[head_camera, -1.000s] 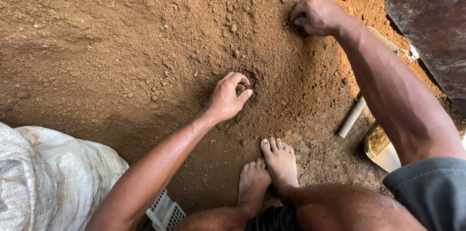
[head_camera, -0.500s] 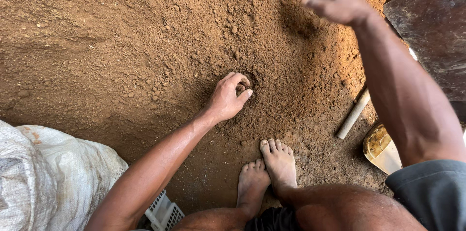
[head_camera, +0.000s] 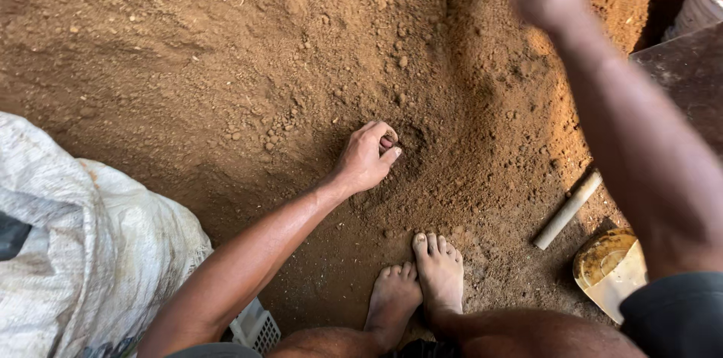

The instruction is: The person sifts through a pile of soil with bare hands, picking out small objects and placing them into a white plastic basket. A shovel and a bucket are visible nearby but not used during the clip.

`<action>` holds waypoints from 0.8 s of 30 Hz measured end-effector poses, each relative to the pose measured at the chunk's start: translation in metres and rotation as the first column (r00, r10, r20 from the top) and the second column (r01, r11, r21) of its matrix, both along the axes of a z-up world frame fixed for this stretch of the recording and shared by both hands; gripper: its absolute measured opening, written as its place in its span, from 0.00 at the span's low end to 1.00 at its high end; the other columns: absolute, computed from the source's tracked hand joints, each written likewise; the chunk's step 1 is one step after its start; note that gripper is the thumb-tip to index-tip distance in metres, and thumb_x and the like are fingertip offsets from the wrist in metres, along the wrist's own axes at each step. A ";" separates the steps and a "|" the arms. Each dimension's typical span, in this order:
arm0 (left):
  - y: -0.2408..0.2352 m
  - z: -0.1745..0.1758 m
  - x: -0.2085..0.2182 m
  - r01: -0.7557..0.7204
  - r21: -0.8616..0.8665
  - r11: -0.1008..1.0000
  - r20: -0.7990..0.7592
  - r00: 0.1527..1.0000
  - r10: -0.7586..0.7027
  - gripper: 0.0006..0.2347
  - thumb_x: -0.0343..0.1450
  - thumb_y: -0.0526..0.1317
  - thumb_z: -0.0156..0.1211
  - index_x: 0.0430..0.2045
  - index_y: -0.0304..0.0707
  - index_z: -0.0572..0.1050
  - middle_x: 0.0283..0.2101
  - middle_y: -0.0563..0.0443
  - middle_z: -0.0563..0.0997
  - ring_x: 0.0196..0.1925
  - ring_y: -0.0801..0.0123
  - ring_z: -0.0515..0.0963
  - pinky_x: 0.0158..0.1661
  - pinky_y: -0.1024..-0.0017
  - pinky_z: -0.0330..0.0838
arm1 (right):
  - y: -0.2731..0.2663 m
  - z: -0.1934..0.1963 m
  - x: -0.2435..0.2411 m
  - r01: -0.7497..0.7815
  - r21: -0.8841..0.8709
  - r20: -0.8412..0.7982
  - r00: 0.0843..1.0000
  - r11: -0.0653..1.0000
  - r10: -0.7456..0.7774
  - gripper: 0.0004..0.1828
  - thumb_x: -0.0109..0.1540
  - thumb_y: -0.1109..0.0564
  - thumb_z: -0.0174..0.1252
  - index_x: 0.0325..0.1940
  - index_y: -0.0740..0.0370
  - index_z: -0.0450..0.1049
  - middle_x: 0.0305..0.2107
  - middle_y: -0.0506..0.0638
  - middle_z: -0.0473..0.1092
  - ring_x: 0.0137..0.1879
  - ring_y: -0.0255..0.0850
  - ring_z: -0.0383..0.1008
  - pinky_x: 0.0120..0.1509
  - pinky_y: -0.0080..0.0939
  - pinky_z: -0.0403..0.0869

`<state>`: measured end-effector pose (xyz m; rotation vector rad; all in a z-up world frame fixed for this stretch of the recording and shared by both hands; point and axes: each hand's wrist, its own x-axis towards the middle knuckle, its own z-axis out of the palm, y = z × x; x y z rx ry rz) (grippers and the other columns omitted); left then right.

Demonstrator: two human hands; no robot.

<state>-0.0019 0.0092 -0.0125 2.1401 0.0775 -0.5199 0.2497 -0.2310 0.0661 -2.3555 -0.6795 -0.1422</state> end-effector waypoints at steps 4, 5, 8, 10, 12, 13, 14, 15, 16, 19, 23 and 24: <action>0.007 -0.003 -0.005 -0.042 0.019 0.999 0.003 0.999 0.041 0.07 0.68 0.28 0.61 0.39 0.35 0.75 0.38 0.47 0.78 0.36 0.70 0.78 0.32 0.72 0.80 | 0.072 -0.048 -0.032 -0.180 -0.165 0.158 0.966 0.970 0.206 0.03 0.64 0.61 0.67 0.41 0.57 0.84 0.36 0.51 0.78 0.41 0.43 0.80 0.45 0.43 0.82; 0.010 -0.002 -0.005 -0.056 -0.012 0.998 0.021 0.998 0.056 0.07 0.69 0.29 0.61 0.38 0.35 0.75 0.36 0.49 0.80 0.34 0.72 0.79 0.31 0.73 0.80 | 0.085 -0.057 -0.034 -0.163 -0.196 0.128 0.974 0.967 0.190 0.05 0.63 0.60 0.67 0.43 0.57 0.84 0.36 0.53 0.78 0.38 0.44 0.79 0.42 0.46 0.81; 0.019 0.002 -0.016 -0.117 -0.015 0.993 -0.114 0.987 0.115 0.04 0.72 0.33 0.62 0.37 0.36 0.75 0.32 0.49 0.81 0.26 0.70 0.74 0.26 0.69 0.72 | 0.109 -0.080 -0.038 -0.139 -0.268 0.077 0.983 0.953 0.165 0.08 0.62 0.59 0.66 0.45 0.59 0.85 0.38 0.56 0.77 0.32 0.46 0.77 0.33 0.48 0.78; 0.025 0.005 -0.020 -0.121 -0.023 0.992 -0.092 0.989 0.119 0.04 0.72 0.34 0.63 0.37 0.35 0.75 0.32 0.47 0.81 0.24 0.69 0.73 0.24 0.67 0.70 | 0.113 -0.087 -0.037 -0.140 -0.275 0.116 0.977 0.951 0.177 0.08 0.64 0.58 0.65 0.45 0.61 0.84 0.40 0.56 0.78 0.32 0.44 0.77 0.31 0.46 0.77; 0.031 0.006 -0.024 -0.083 -0.061 0.995 0.095 0.992 0.089 0.05 0.70 0.32 0.66 0.35 0.32 0.76 0.33 0.45 0.80 0.28 0.71 0.76 0.26 0.70 0.73 | 0.113 -0.090 -0.037 -0.129 -0.303 0.081 0.984 0.944 0.161 0.08 0.66 0.59 0.63 0.46 0.63 0.84 0.37 0.56 0.77 0.31 0.43 0.75 0.29 0.46 0.76; 0.032 0.006 -0.024 -0.088 -0.070 0.994 0.089 0.992 0.094 0.05 0.70 0.32 0.65 0.35 0.33 0.76 0.34 0.46 0.81 0.30 0.72 0.77 0.27 0.71 0.75 | 0.113 -0.091 -0.038 -0.124 -0.317 0.064 0.986 0.940 0.151 0.08 0.67 0.59 0.63 0.47 0.63 0.83 0.35 0.56 0.77 0.30 0.42 0.74 0.28 0.47 0.75; 0.034 0.006 -0.025 -0.094 -0.075 0.993 0.084 0.991 0.100 0.05 0.70 0.33 0.65 0.34 0.34 0.76 0.35 0.47 0.81 0.31 0.73 0.79 0.29 0.72 0.76 | 0.113 -0.090 -0.039 -0.129 -0.317 0.080 0.984 0.940 0.162 0.07 0.67 0.60 0.63 0.46 0.63 0.83 0.35 0.56 0.77 0.29 0.42 0.74 0.28 0.46 0.75; 0.035 0.006 -0.025 -0.100 -0.081 0.992 0.079 0.991 0.106 0.04 0.70 0.33 0.65 0.34 0.34 0.76 0.36 0.49 0.82 0.33 0.74 0.80 0.30 0.74 0.78 | 0.114 -0.089 -0.042 -0.134 -0.316 0.095 0.980 0.939 0.172 0.06 0.67 0.60 0.63 0.45 0.63 0.84 0.35 0.56 0.76 0.29 0.41 0.73 0.28 0.45 0.75; 0.036 0.007 -0.026 -0.113 -0.054 0.992 0.015 0.993 0.114 0.04 0.70 0.34 0.65 0.35 0.35 0.76 0.36 0.48 0.81 0.32 0.71 0.79 0.30 0.71 0.77 | 0.113 -0.086 -0.044 -0.134 -0.322 0.107 0.978 0.937 0.177 0.06 0.67 0.61 0.63 0.44 0.63 0.84 0.34 0.57 0.76 0.29 0.40 0.73 0.27 0.45 0.74; 0.039 0.007 -0.028 -0.121 -0.007 0.993 -0.061 0.991 0.120 0.05 0.71 0.35 0.64 0.36 0.36 0.76 0.37 0.47 0.81 0.33 0.66 0.79 0.32 0.66 0.77 | 0.120 -0.075 -0.052 -0.182 -0.208 -0.057 0.983 0.961 0.174 0.04 0.67 0.64 0.61 0.42 0.64 0.82 0.33 0.55 0.76 0.32 0.41 0.74 0.31 0.42 0.76; 0.045 0.006 -0.034 -0.120 0.020 0.993 0.013 0.993 0.119 0.06 0.69 0.35 0.67 0.34 0.35 0.76 0.39 0.47 0.81 0.39 0.67 0.81 0.39 0.66 0.79 | 0.153 -0.060 -0.072 -0.385 0.098 -0.265 0.879 0.918 0.397 0.05 0.68 0.61 0.61 0.41 0.62 0.82 0.34 0.53 0.75 0.33 0.40 0.76 0.33 0.39 0.79; 0.047 0.006 -0.033 -0.125 0.041 0.991 0.003 0.992 0.125 0.06 0.69 0.35 0.67 0.34 0.35 0.76 0.39 0.47 0.81 0.39 0.67 0.81 0.40 0.66 0.79 | 0.165 -0.058 -0.076 -0.410 0.093 -0.236 0.876 0.907 0.420 0.05 0.68 0.61 0.62 0.41 0.62 0.82 0.34 0.53 0.76 0.34 0.40 0.76 0.35 0.39 0.80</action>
